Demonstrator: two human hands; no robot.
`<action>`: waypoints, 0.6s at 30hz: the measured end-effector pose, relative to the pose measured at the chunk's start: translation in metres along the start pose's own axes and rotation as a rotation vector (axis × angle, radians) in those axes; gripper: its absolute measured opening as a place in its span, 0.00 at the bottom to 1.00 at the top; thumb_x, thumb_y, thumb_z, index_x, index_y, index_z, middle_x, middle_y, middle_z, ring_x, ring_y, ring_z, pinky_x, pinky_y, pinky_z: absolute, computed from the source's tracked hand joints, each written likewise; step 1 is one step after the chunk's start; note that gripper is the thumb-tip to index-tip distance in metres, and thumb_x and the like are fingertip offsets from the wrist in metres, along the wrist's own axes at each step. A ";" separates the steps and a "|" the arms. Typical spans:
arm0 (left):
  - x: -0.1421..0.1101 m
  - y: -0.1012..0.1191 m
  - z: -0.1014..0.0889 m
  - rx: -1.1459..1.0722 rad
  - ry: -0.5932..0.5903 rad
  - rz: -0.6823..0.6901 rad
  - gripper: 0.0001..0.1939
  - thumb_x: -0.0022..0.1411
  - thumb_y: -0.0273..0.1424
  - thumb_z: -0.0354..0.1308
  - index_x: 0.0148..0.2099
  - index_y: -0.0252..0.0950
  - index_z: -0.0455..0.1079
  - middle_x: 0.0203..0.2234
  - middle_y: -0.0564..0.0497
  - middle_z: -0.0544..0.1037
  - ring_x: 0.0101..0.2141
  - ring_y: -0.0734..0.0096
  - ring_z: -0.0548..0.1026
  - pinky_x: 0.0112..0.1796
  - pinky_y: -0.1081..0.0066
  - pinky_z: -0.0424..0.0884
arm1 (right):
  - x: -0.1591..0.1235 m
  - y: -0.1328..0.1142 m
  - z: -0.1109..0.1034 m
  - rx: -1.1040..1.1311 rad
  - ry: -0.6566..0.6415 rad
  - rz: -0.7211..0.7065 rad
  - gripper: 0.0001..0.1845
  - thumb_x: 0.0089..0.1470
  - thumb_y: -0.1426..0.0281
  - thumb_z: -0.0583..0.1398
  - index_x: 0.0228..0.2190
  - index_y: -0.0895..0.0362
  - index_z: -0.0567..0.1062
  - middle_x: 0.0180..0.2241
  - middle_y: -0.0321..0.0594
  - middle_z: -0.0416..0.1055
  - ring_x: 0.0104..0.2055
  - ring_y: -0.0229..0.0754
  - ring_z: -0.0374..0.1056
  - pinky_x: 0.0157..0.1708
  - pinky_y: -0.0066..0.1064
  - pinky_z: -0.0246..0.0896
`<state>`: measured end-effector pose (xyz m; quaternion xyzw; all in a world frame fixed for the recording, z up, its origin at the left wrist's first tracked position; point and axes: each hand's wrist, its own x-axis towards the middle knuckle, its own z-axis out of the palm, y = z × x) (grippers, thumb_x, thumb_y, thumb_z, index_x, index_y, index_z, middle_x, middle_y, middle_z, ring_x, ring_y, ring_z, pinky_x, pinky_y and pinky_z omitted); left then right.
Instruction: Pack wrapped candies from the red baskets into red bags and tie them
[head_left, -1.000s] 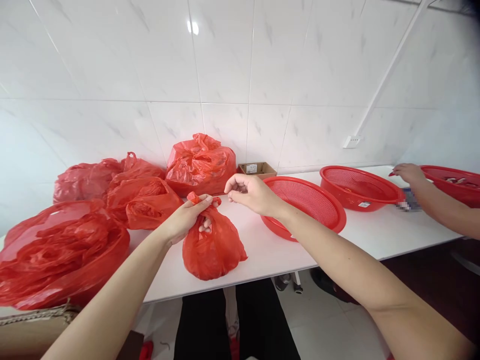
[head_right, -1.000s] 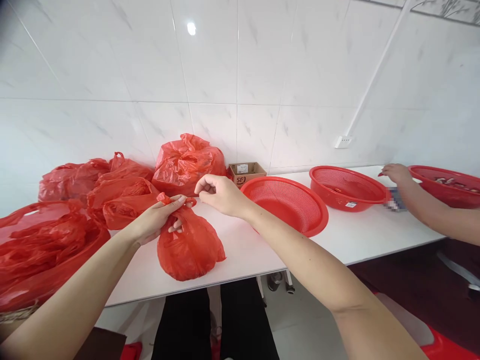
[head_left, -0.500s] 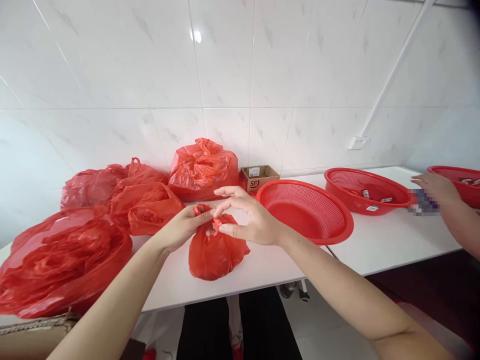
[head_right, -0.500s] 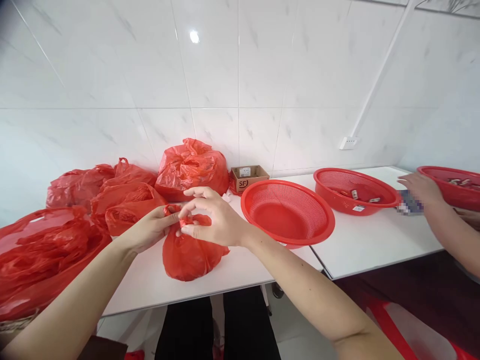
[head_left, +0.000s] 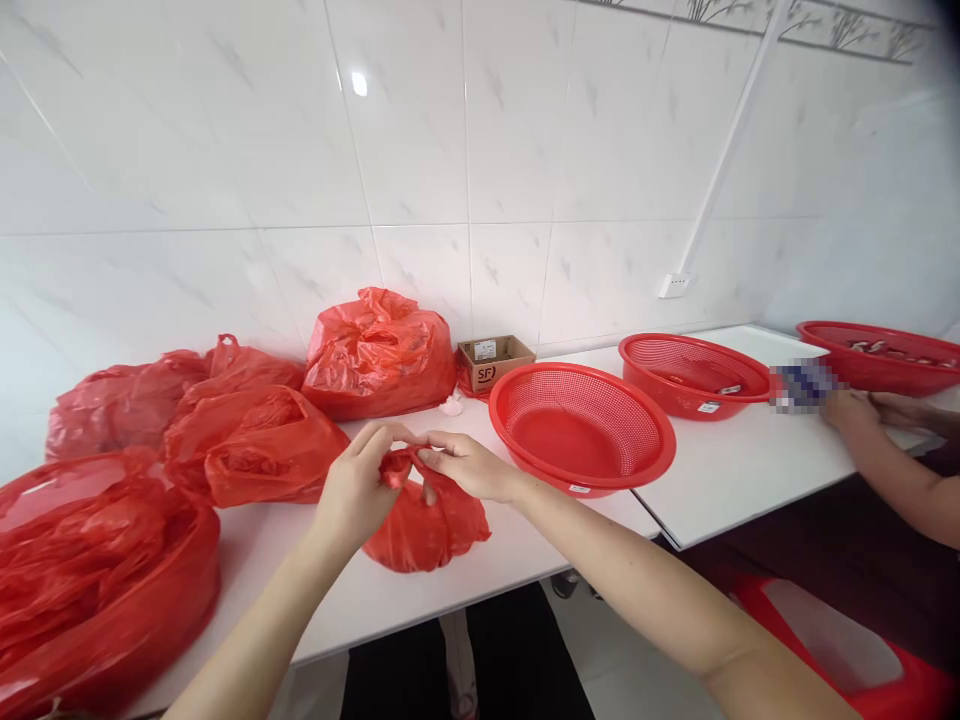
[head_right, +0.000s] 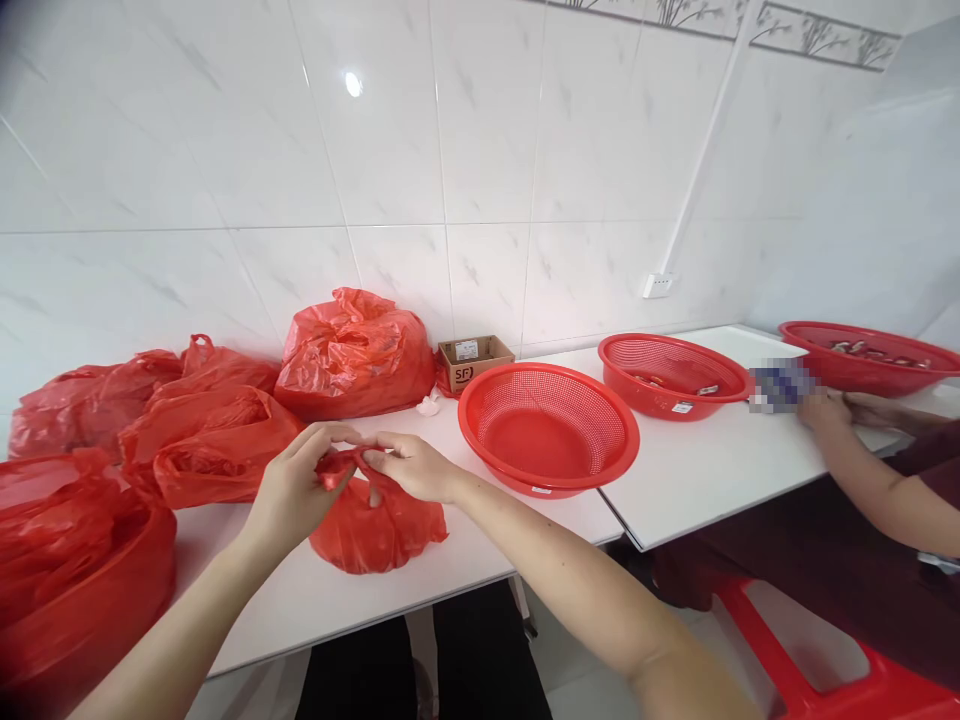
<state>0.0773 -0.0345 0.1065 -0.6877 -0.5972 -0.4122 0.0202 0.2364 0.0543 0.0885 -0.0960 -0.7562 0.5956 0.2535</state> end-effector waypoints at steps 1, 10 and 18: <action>-0.002 -0.002 0.000 0.003 0.011 0.029 0.12 0.61 0.28 0.51 0.45 0.40 0.72 0.44 0.47 0.77 0.41 0.64 0.76 0.42 0.68 0.70 | -0.002 -0.002 -0.002 -0.094 0.029 -0.023 0.13 0.63 0.59 0.53 0.37 0.55 0.71 0.28 0.33 0.67 0.30 0.36 0.66 0.36 0.30 0.62; -0.102 -0.013 0.017 0.033 0.063 -0.138 0.13 0.68 0.36 0.50 0.40 0.40 0.75 0.37 0.46 0.80 0.40 0.59 0.77 0.40 0.65 0.73 | 0.027 0.029 -0.039 -0.529 0.408 0.239 0.16 0.64 0.66 0.50 0.25 0.55 0.66 0.25 0.33 0.73 0.31 0.35 0.69 0.35 0.27 0.58; -0.133 -0.012 0.042 -0.022 0.138 -0.194 0.11 0.67 0.35 0.51 0.42 0.42 0.74 0.45 0.44 0.76 0.46 0.56 0.73 0.44 0.58 0.72 | 0.034 0.059 -0.008 -0.692 0.569 0.348 0.15 0.66 0.62 0.46 0.34 0.53 0.67 0.28 0.36 0.72 0.33 0.43 0.68 0.33 0.30 0.52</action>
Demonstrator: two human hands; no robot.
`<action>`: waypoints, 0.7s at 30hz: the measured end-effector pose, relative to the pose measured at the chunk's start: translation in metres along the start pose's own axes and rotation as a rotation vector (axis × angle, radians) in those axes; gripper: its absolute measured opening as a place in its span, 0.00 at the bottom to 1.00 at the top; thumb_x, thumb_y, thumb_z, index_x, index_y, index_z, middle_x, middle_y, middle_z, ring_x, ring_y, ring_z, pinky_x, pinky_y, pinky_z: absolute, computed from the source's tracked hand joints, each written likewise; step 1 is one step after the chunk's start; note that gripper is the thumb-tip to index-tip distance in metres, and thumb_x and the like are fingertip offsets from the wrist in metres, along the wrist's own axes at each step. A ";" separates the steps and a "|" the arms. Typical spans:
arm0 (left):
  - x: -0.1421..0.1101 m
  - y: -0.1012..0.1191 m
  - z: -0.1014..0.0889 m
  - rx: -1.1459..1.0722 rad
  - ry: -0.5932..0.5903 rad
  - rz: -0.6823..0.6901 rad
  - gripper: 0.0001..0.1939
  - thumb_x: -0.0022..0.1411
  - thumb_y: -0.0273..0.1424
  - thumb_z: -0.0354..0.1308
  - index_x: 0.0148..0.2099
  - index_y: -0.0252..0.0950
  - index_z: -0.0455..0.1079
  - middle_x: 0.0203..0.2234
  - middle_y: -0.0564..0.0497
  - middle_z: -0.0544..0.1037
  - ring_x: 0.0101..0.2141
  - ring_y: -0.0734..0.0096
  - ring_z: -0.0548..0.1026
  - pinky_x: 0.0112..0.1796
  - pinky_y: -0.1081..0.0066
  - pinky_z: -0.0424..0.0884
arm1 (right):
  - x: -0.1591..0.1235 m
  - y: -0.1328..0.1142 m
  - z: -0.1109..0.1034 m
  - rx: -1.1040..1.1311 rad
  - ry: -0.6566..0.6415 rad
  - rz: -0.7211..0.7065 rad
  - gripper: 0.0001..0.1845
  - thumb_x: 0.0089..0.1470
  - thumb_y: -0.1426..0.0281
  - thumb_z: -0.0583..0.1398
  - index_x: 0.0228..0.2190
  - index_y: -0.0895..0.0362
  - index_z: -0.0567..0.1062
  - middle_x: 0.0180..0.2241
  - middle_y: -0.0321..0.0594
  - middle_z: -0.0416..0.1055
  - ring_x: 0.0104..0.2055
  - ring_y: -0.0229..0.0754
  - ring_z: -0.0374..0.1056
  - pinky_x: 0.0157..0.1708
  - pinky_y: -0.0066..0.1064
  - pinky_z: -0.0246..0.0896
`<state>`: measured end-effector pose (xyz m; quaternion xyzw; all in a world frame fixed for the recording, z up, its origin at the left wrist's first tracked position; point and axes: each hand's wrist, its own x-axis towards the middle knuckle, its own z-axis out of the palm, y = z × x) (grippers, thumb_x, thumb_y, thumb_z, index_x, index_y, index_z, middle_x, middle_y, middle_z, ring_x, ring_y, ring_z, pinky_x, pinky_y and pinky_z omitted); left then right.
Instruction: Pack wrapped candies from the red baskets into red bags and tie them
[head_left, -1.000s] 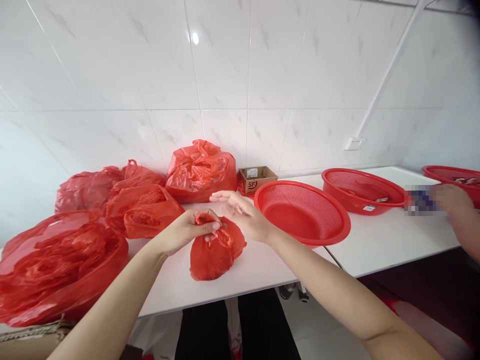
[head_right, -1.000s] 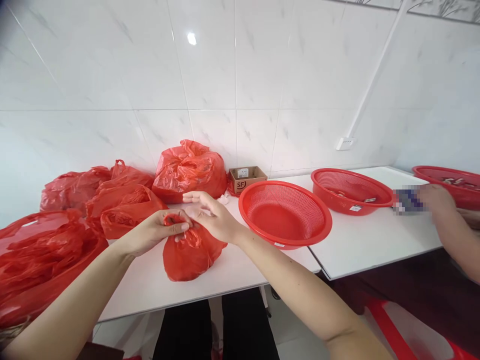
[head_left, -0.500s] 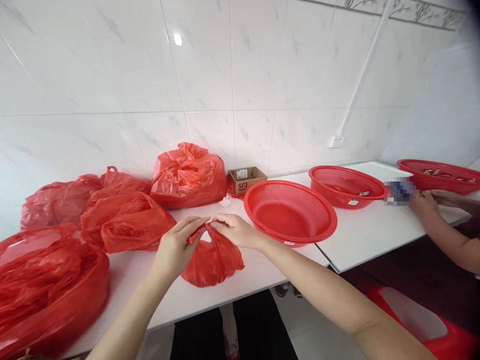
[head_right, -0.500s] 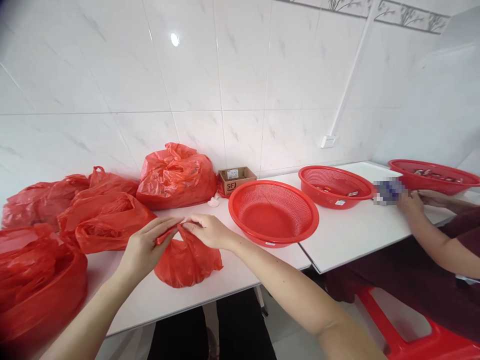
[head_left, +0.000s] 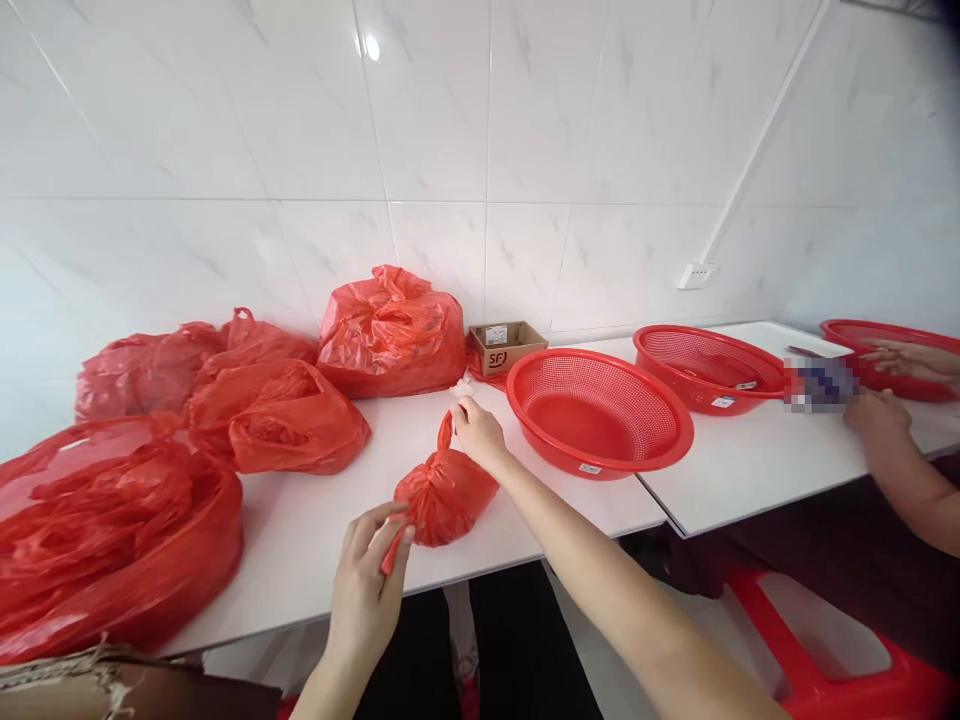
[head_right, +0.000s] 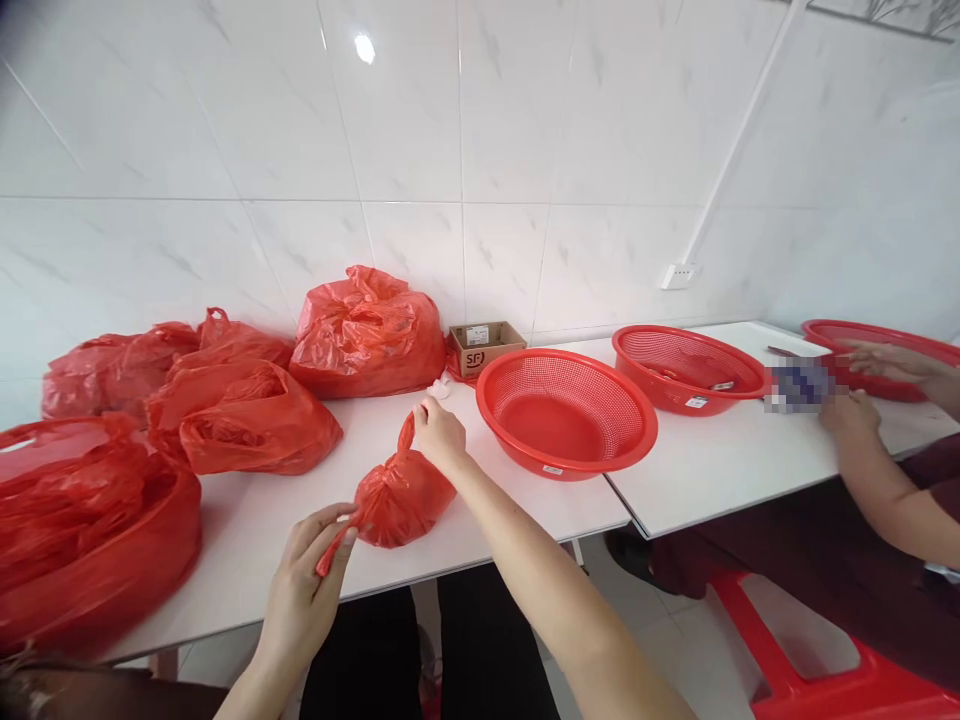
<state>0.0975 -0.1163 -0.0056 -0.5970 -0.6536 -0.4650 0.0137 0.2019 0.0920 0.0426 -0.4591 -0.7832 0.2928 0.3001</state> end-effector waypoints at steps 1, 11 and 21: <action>0.006 -0.002 0.004 0.011 0.015 -0.023 0.11 0.68 0.36 0.50 0.43 0.41 0.74 0.48 0.43 0.74 0.48 0.56 0.72 0.46 0.58 0.71 | -0.009 -0.001 0.002 -0.015 0.019 0.003 0.15 0.67 0.61 0.45 0.36 0.52 0.67 0.30 0.37 0.72 0.34 0.43 0.68 0.33 0.30 0.52; 0.040 -0.022 0.053 0.182 -0.132 -0.204 0.15 0.71 0.36 0.40 0.34 0.40 0.62 0.29 0.50 0.73 0.28 0.65 0.72 0.29 0.69 0.62 | -0.066 0.028 0.044 -0.208 0.018 -0.077 0.19 0.68 0.58 0.42 0.37 0.51 0.68 0.32 0.38 0.75 0.32 0.43 0.69 0.30 0.31 0.49; 0.026 -0.052 0.050 0.291 -0.170 -0.229 0.14 0.70 0.36 0.42 0.35 0.40 0.65 0.22 0.52 0.71 0.21 0.66 0.67 0.25 0.70 0.57 | -0.057 0.069 0.031 -0.270 -0.006 0.029 0.15 0.66 0.60 0.49 0.35 0.52 0.71 0.31 0.39 0.77 0.32 0.43 0.70 0.30 0.30 0.50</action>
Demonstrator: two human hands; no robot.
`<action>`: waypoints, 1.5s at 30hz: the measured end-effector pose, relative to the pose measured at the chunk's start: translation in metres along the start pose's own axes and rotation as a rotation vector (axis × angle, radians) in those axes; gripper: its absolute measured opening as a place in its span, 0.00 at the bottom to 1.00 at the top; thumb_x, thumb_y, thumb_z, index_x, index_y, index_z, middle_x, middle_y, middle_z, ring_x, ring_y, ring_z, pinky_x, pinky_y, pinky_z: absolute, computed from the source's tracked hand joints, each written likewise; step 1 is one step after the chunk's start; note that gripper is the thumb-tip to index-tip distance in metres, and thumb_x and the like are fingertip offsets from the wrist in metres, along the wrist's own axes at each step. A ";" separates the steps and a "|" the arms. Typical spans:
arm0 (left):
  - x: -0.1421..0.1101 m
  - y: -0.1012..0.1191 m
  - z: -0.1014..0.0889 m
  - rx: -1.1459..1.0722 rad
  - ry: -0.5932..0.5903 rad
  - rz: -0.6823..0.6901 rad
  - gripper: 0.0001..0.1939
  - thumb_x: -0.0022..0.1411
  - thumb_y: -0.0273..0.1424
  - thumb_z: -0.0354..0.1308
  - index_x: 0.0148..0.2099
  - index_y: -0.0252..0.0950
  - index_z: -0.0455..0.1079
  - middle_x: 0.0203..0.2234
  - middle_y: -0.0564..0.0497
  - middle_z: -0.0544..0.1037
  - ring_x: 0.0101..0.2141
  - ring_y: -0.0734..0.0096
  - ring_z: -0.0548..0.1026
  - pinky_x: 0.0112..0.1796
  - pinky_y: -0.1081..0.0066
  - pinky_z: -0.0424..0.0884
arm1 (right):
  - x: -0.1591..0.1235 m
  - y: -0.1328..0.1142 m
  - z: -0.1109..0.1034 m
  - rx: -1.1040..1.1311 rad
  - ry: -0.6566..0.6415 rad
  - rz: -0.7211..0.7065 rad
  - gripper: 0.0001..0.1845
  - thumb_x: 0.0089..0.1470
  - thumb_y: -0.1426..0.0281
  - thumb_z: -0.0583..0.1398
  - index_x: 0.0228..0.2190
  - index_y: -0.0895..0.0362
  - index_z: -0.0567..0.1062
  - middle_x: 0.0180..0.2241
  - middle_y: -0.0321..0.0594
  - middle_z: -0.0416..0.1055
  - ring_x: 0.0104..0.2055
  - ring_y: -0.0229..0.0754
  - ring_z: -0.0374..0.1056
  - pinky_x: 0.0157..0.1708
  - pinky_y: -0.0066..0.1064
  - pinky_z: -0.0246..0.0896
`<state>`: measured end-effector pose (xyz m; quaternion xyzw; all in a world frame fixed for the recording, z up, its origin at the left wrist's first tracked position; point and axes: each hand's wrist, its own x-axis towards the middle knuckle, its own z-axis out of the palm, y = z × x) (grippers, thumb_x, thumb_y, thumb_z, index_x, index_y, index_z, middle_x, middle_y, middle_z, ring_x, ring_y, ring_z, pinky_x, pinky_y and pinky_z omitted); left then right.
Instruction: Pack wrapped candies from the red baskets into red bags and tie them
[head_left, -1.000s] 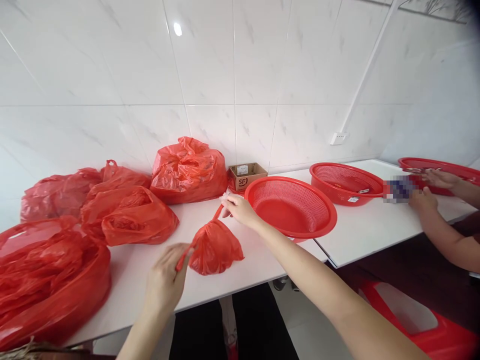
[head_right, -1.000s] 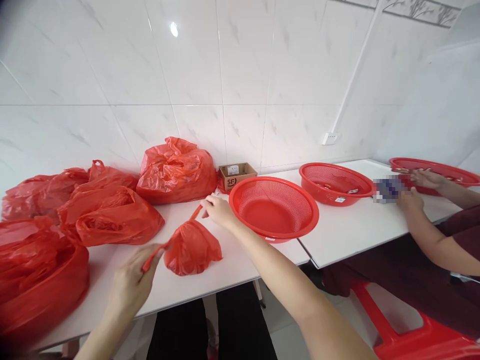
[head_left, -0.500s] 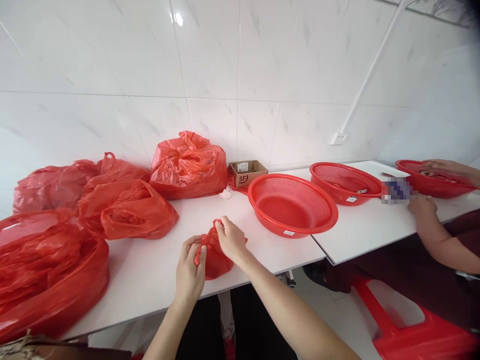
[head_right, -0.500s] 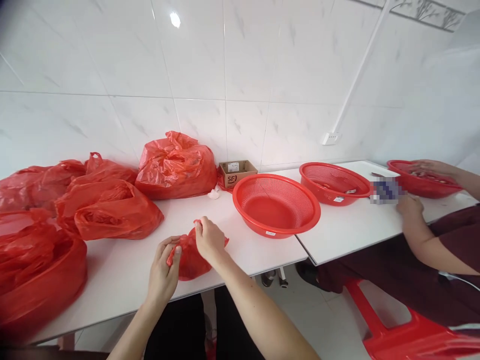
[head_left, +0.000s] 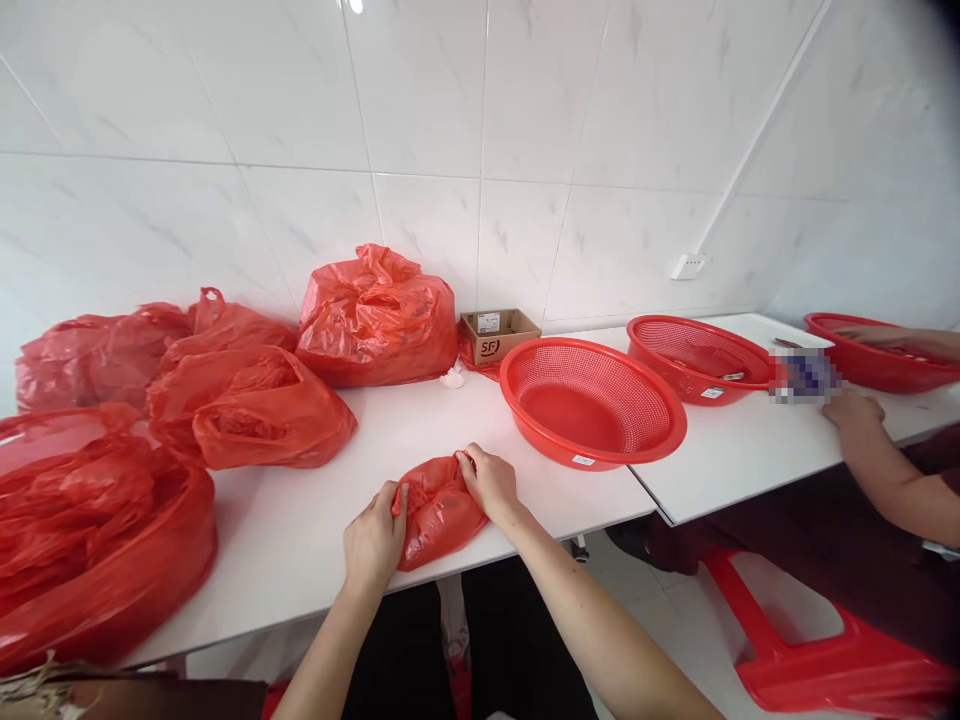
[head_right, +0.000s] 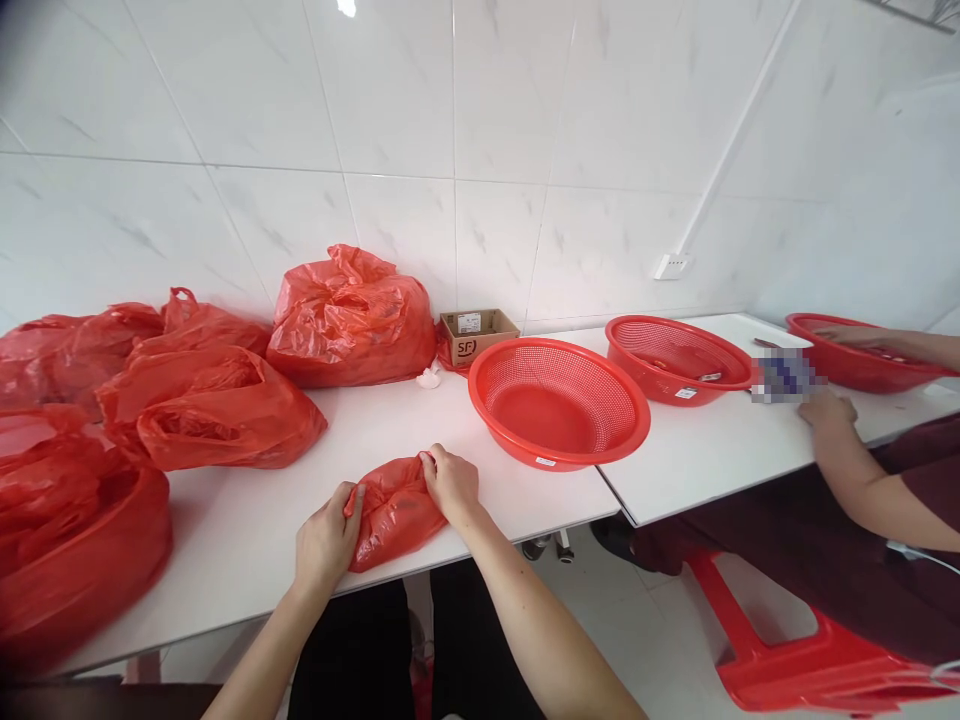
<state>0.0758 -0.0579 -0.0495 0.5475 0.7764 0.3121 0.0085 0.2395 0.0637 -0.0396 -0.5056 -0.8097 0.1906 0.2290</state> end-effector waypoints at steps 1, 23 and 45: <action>0.000 0.000 0.002 -0.006 0.019 0.014 0.15 0.70 0.38 0.42 0.35 0.39 0.65 0.26 0.49 0.73 0.25 0.64 0.70 0.27 0.69 0.60 | -0.001 -0.002 0.000 0.005 -0.001 0.013 0.15 0.66 0.61 0.49 0.34 0.52 0.71 0.30 0.38 0.77 0.32 0.42 0.71 0.30 0.30 0.51; 0.008 0.006 0.021 -0.384 -0.111 0.019 0.22 0.70 0.39 0.44 0.56 0.35 0.70 0.54 0.40 0.75 0.55 0.55 0.72 0.54 0.54 0.67 | -0.017 -0.017 0.038 0.438 0.151 -0.034 0.14 0.62 0.60 0.51 0.42 0.55 0.70 0.46 0.47 0.73 0.51 0.48 0.68 0.53 0.43 0.62; 0.020 0.045 -0.056 -1.225 -0.197 -0.323 0.26 0.60 0.51 0.56 0.48 0.34 0.75 0.42 0.41 0.80 0.44 0.56 0.77 0.49 0.58 0.70 | 0.051 -0.066 -0.039 0.555 -0.100 -0.249 0.10 0.57 0.65 0.58 0.26 0.55 0.65 0.38 0.36 0.71 0.39 0.38 0.68 0.43 0.31 0.62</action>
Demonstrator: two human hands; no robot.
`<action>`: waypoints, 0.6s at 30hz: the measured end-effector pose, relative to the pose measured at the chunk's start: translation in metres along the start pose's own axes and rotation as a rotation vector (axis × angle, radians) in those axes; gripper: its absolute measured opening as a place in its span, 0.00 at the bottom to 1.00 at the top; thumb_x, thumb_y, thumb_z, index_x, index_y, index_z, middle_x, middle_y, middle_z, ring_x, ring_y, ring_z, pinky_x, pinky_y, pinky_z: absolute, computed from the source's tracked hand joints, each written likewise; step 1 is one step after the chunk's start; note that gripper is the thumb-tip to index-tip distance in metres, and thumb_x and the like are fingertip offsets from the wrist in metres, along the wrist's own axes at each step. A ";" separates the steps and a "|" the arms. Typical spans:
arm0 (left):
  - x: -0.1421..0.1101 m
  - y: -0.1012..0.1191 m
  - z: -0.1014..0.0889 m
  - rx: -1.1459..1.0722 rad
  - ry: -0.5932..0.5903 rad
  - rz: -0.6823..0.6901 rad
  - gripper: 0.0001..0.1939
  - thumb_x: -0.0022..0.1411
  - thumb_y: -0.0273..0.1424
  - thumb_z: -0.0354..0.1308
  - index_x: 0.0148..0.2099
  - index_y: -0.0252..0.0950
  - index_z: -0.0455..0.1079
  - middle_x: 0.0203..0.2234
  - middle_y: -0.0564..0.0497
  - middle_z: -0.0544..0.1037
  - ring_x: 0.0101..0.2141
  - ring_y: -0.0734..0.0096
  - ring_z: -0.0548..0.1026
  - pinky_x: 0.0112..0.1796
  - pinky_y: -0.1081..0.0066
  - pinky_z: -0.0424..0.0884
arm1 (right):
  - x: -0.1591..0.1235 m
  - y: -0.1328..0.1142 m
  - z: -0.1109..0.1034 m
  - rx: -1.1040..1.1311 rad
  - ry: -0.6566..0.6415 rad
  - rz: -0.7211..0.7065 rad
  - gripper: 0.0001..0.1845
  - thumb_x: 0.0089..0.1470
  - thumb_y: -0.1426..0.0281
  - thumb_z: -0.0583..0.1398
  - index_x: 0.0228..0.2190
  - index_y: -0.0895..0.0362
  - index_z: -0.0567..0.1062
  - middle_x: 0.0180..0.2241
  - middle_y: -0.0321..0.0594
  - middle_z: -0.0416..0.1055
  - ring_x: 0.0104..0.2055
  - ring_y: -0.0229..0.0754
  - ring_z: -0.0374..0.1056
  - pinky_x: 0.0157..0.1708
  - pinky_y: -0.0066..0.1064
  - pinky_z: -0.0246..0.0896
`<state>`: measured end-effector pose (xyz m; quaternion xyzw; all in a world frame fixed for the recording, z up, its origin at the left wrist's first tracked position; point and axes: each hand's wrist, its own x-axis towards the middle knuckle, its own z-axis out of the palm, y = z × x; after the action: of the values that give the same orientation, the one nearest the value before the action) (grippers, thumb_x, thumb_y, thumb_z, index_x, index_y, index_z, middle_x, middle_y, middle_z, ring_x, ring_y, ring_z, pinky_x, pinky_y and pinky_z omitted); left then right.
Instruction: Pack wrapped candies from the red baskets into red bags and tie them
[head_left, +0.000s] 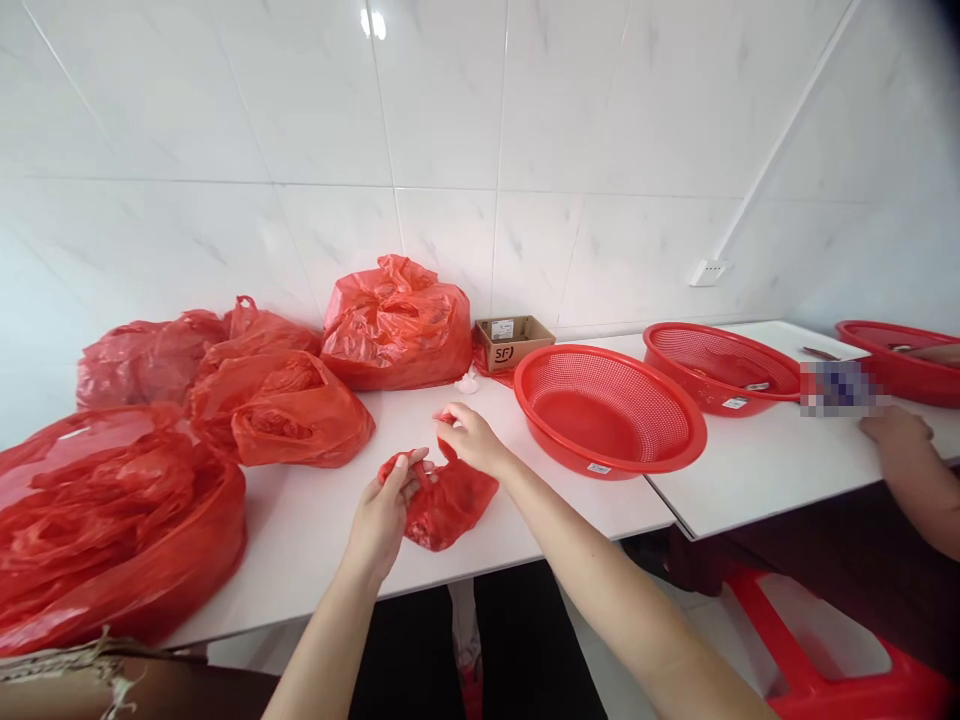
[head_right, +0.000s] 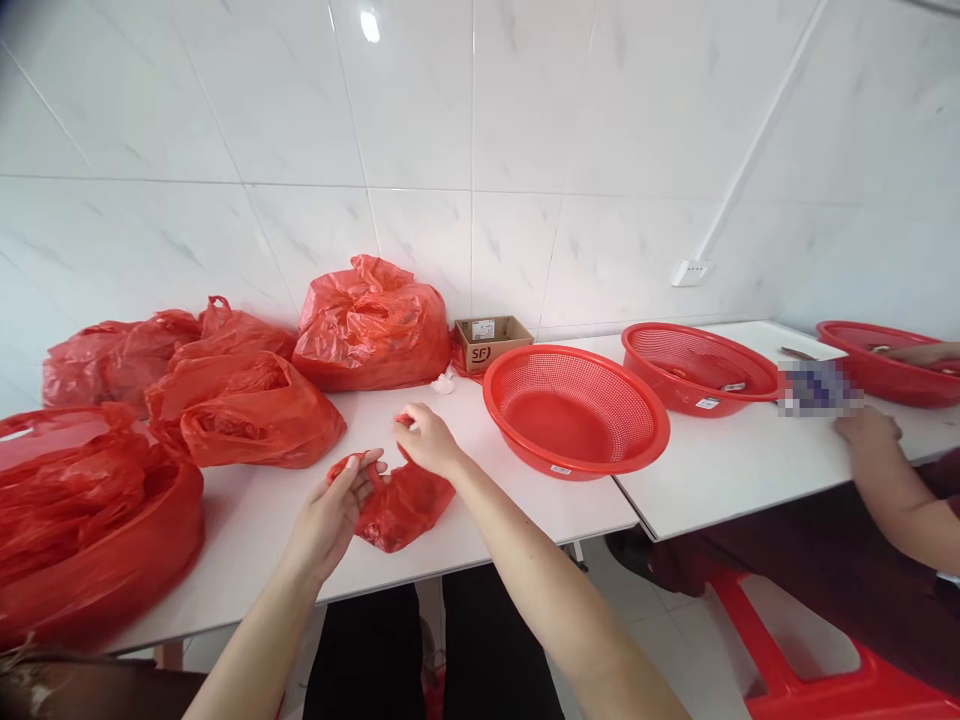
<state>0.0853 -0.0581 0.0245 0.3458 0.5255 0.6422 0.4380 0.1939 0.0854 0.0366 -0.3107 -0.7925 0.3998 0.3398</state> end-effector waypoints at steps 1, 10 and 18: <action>0.006 0.003 0.003 0.005 -0.013 -0.024 0.26 0.57 0.50 0.60 0.48 0.34 0.75 0.39 0.42 0.81 0.40 0.59 0.78 0.46 0.60 0.72 | -0.001 -0.013 -0.005 0.014 -0.064 -0.067 0.09 0.56 0.66 0.59 0.27 0.55 0.67 0.42 0.37 0.71 0.42 0.38 0.69 0.45 0.31 0.62; 0.020 0.004 0.011 0.072 -0.034 -0.043 0.21 0.50 0.46 0.68 0.22 0.34 0.69 0.15 0.56 0.69 0.19 0.77 0.65 0.25 0.74 0.64 | -0.008 -0.029 -0.002 0.034 -0.178 -0.223 0.09 0.62 0.62 0.56 0.39 0.53 0.73 0.47 0.40 0.71 0.51 0.41 0.69 0.49 0.34 0.62; 0.019 -0.006 0.003 0.027 -0.078 -0.024 0.23 0.56 0.47 0.63 0.44 0.33 0.78 0.32 0.46 0.82 0.37 0.63 0.78 0.43 0.65 0.72 | -0.021 -0.025 -0.007 -0.103 0.085 -0.059 0.05 0.62 0.65 0.52 0.40 0.51 0.62 0.19 0.26 0.61 0.21 0.39 0.62 0.26 0.28 0.52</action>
<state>0.0822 -0.0391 0.0192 0.3700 0.5209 0.6157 0.4612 0.2061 0.0601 0.0549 -0.3209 -0.8059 0.3346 0.3683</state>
